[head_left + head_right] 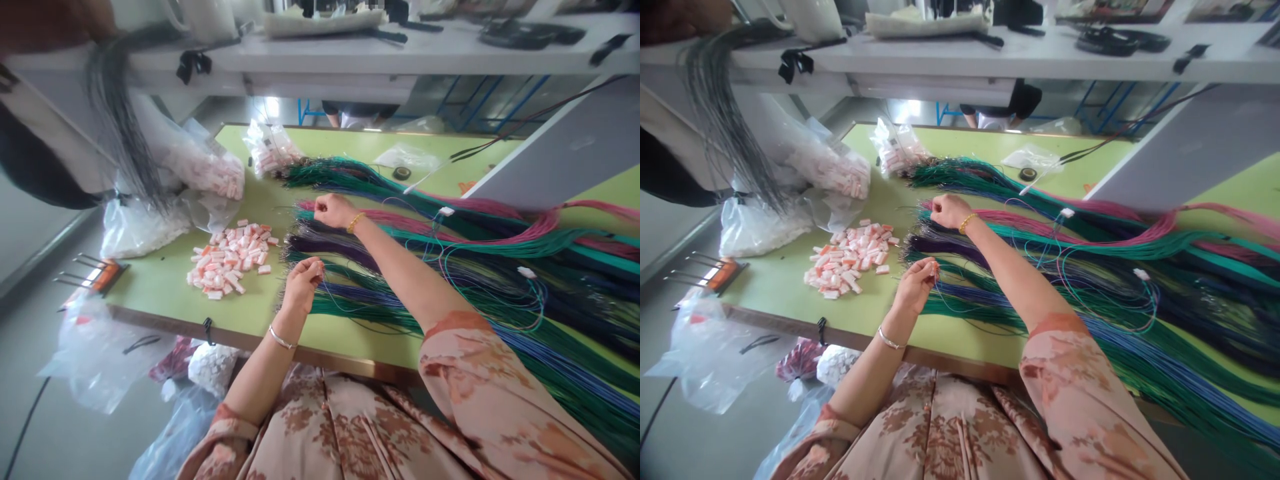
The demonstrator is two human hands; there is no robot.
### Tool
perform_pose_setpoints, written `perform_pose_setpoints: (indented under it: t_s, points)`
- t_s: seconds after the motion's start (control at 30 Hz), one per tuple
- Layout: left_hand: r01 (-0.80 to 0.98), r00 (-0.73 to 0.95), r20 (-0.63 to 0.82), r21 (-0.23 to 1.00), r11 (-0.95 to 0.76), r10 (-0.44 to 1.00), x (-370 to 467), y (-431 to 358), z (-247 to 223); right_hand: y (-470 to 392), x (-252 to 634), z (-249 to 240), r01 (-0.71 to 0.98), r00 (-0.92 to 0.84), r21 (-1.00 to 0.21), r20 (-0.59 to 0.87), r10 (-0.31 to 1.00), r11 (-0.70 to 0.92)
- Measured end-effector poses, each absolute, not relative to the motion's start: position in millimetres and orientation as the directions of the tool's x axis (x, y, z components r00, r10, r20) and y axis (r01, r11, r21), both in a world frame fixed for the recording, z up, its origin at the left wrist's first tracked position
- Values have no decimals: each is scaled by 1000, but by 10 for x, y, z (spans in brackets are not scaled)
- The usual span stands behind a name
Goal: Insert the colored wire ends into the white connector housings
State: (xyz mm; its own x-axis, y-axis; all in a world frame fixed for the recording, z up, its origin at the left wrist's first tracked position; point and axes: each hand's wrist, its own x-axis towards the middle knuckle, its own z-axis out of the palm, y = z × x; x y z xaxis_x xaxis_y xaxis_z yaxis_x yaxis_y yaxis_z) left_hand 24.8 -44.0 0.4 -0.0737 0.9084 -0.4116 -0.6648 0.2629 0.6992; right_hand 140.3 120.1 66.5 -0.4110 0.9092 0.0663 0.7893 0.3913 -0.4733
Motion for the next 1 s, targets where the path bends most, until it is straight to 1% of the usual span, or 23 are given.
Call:
perform_pose_setpoints:
  t_s: [0.07, 0.13, 0.23, 0.3, 0.47, 0.63, 0.73, 1.0]
  points:
    - [-665, -73, -413, 698, 264, 908, 249, -443, 8, 1120, 1321, 704, 634, -491, -641, 97, 866, 432]
    - [-670, -79, -421, 694, 265, 903, 252, -445, 12, 1023, 1272, 724, 478, -540, -770, 122, 833, 423]
    - [-678, -89, -423, 689, 256, 902, 256, -445, 9, 840, 1284, 718, 339, -537, -852, 174, 826, 400]
    - [-683, -89, -414, 688, 247, 906, 257, -444, 0, 689, 1339, 690, 306, -509, -875, 181, 841, 374]
    - [-696, -58, -387, 676, 240, 920, 263, -446, -6, 268, 1513, 572, 266, -413, -927, 138, 900, 264]
    - [-706, -20, -370, 663, 249, 929, 276, -445, 8, 0, 1654, 433, 264, -345, -943, 105, 933, 204]
    - [-705, -13, -386, 657, 265, 922, 274, -441, 9, -71, 1707, 350, 282, -327, -933, 124, 937, 222]
    - [-700, -20, -412, 656, 282, 911, 281, -444, 47, -141, 1713, 296, 362, -304, -868, 235, 923, 340]
